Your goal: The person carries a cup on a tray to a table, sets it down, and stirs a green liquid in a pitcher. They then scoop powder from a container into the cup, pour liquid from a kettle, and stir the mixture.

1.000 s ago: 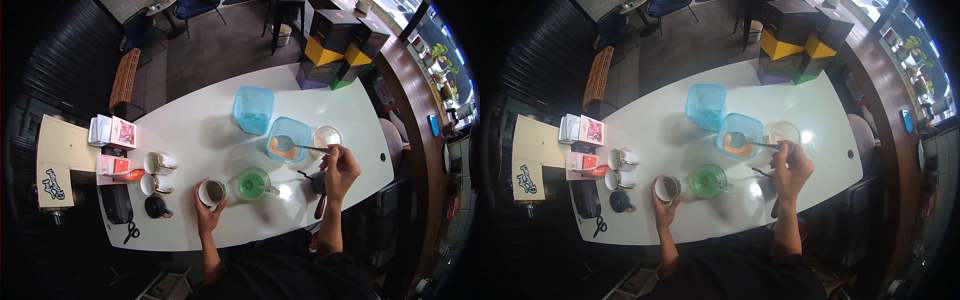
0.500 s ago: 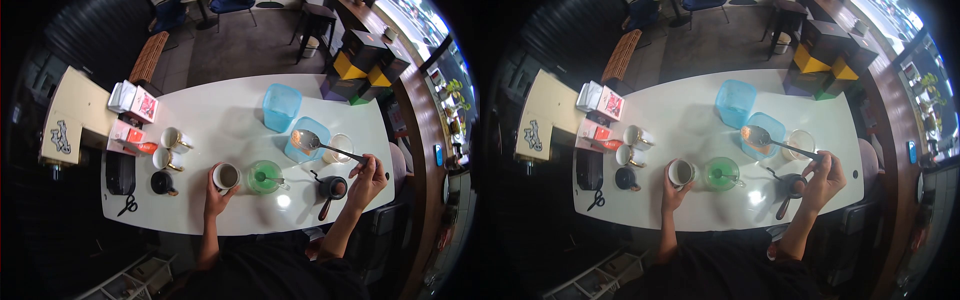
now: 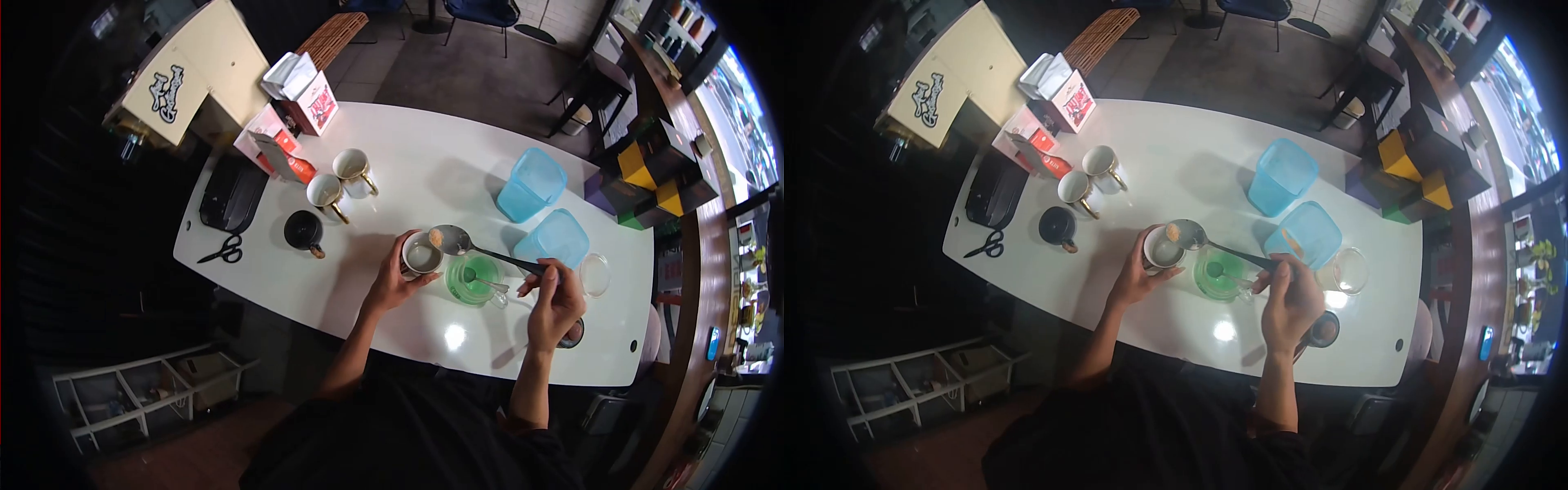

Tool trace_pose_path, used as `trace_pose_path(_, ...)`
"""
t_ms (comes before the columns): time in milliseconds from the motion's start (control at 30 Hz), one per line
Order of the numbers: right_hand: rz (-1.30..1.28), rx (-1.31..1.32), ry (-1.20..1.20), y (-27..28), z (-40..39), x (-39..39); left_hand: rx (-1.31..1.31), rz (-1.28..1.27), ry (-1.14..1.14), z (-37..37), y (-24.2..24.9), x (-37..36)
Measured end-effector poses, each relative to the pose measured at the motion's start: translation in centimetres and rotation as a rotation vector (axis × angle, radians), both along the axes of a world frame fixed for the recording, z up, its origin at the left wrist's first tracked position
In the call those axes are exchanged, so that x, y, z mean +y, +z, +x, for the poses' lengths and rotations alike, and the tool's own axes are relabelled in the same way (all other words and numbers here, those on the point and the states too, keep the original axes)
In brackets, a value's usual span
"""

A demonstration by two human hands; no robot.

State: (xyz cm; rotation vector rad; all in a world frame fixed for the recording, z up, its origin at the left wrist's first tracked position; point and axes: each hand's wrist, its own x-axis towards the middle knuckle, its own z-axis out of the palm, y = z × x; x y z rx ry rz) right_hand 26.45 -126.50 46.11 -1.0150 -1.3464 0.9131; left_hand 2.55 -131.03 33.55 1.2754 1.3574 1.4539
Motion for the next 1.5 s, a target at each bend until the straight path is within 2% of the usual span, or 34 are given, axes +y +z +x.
trace_pose_path(133,0.144,-0.205,0.064,-0.5,-0.7,-0.5,-0.017,-0.028,0.021,0.1,0.2,0.0)
trace_pose_path(233,0.194,-0.263,0.094,-0.7,-0.9,-0.6,0.043,0.007,0.023,0.1,-0.5,0.0)
trace_pose_path(300,0.288,-0.347,0.144,-0.7,-1.1,-0.6,-0.013,-0.022,0.014,0.1,-0.7,0.0)
trace_pose_path(500,0.42,-0.431,0.236,0.3,-0.7,-0.7,0.095,0.012,0.051,0.1,-0.9,0.1)
trace_pose_path(667,0.485,-0.499,0.282,0.6,0.4,-1.1,0.03,-0.012,0.02,0.1,-0.6,0.0)
trace_pose_path(767,0.416,-0.35,0.035,0.7,0.9,-1.1,0.015,-0.031,0.01,0.0,-0.4,0.0)
trace_pose_path(800,0.298,-0.28,-0.039,0.7,1.6,-1.2,0.004,-0.041,0.012,0.1,-0.4,0.0)
trace_pose_path(933,0.135,0.049,-0.403,1.8,4.0,0.6,-0.037,-0.018,-0.006,0.3,-0.3,-0.1)
trace_pose_path(1000,0.203,0.12,-0.449,1.7,6.6,1.3,-0.001,-0.013,-0.037,0.2,-0.3,-0.1)
trace_pose_path(1100,0.254,0.0,-0.529,2.5,8.5,1.4,-0.016,-0.041,-0.021,0.1,-0.3,-0.1)
trace_pose_path(1200,0.209,-0.295,-0.542,2.5,9.1,1.3,0.02,-0.049,-0.015,0.1,0.1,-0.1)
trace_pose_path(1500,0.221,-0.62,-0.19,0.9,7.6,3.1,0.013,-0.052,-0.059,-0.1,-0.1,-0.1)
